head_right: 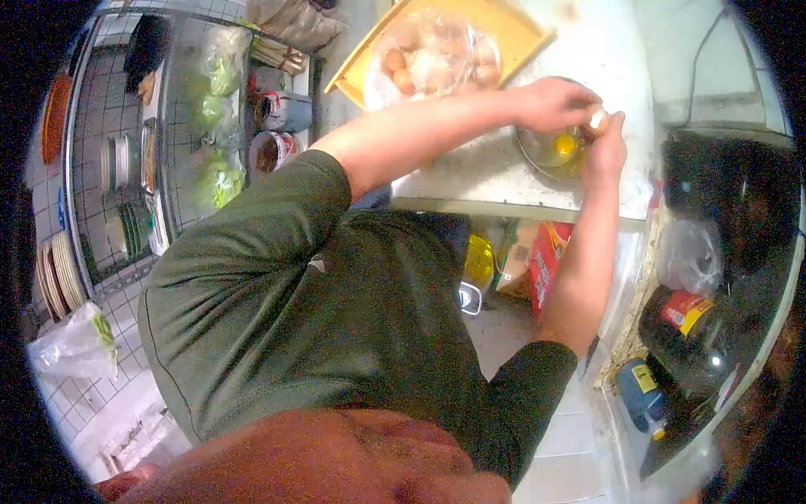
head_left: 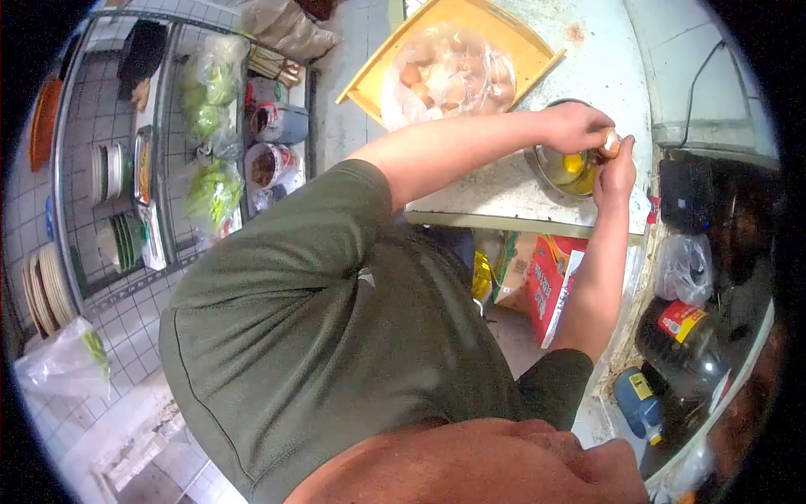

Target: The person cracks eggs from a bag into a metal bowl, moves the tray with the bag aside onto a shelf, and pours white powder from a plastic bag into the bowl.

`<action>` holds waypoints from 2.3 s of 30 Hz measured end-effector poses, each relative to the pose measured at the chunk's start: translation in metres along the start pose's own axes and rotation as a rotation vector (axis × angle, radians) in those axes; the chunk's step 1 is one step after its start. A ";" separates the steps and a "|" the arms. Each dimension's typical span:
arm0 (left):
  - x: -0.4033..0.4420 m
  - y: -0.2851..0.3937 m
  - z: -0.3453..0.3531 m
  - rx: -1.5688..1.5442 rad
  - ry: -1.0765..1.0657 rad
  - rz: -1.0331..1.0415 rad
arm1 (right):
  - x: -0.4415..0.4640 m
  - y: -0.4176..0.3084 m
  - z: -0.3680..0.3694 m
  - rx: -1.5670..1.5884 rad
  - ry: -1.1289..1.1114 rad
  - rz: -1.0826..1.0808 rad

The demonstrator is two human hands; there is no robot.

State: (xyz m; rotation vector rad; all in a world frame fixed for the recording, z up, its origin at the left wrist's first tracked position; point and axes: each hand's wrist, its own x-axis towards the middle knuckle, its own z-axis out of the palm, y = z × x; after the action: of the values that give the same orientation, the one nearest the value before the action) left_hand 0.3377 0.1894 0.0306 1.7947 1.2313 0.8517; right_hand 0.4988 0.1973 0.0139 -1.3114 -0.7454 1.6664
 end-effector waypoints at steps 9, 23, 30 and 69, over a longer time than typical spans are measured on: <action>-0.024 0.006 -0.023 0.124 0.156 0.140 | -0.010 -0.018 0.030 -0.159 -0.173 0.180; -0.403 -0.022 -0.065 0.390 1.083 -0.186 | -0.139 0.102 0.232 -0.808 -0.889 -0.130; -0.719 -0.012 -0.036 0.653 1.281 -1.102 | -0.216 0.137 0.260 -1.117 -0.908 -0.300; -0.260 -0.088 -0.134 0.687 -0.014 -0.263 | -0.043 0.056 0.221 -2.348 -0.381 -0.570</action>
State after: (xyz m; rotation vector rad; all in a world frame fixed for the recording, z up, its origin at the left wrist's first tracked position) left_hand 0.1066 -0.0065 -0.0080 2.0710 1.8508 0.2689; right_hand 0.2743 0.1459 0.0440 -1.4979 -3.2611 -0.2208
